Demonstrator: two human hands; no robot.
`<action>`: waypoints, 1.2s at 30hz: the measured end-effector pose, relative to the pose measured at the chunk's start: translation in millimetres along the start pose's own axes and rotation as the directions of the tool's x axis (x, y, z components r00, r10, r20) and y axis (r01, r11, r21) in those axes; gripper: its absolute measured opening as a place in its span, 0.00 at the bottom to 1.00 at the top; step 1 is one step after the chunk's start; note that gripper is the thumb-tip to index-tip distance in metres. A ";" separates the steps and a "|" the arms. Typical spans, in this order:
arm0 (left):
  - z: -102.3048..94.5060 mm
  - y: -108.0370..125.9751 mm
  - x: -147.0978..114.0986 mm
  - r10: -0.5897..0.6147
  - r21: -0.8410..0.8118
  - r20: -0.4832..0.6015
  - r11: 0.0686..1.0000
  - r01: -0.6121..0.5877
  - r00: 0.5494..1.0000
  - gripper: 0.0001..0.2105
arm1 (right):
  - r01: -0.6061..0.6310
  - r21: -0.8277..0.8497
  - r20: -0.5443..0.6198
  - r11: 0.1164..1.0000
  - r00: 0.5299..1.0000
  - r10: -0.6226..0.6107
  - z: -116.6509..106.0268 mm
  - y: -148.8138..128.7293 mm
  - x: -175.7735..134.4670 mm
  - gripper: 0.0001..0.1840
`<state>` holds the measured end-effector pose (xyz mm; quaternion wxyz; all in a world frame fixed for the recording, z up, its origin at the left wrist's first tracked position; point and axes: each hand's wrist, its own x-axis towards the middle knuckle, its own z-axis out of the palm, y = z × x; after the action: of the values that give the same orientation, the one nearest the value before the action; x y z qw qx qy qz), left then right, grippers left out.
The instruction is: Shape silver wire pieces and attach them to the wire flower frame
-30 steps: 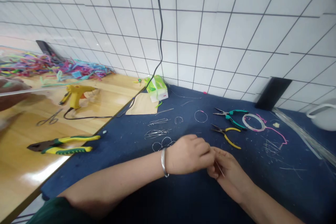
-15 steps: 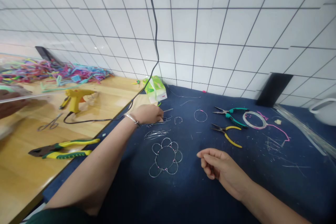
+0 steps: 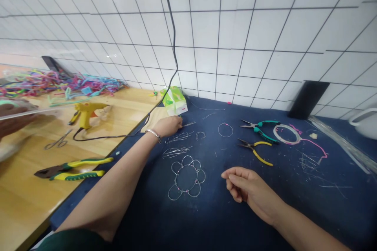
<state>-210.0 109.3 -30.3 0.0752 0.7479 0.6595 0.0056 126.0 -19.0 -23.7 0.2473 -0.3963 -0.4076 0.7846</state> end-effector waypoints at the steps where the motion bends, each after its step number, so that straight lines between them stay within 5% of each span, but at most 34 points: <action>1: 0.1 -0.1 0.5 -0.010 0.003 -0.009 1.000 0.010 1.000 0.12 | 0.000 -0.001 0.000 1.000 1.000 0.000 0.1 -0.1 -0.1 0.11; 21: -8.8 3.7 -2.7 -0.035 0.032 -0.170 0.999 0.042 0.985 0.15 | -0.002 -0.028 -0.009 1.000 1.000 0.002 0.7 -0.5 -0.3 0.10; 36: -5.1 7.6 -3.6 -0.077 0.070 -0.179 0.993 0.091 0.981 0.10 | 0.002 -0.052 0.002 0.999 1.000 -0.002 1.2 0.1 -1.0 0.09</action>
<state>-203.5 105.4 -24.0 -0.0126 0.7185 0.6941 0.0427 125.7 -20.3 -23.0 0.2375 -0.4013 -0.4286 0.7738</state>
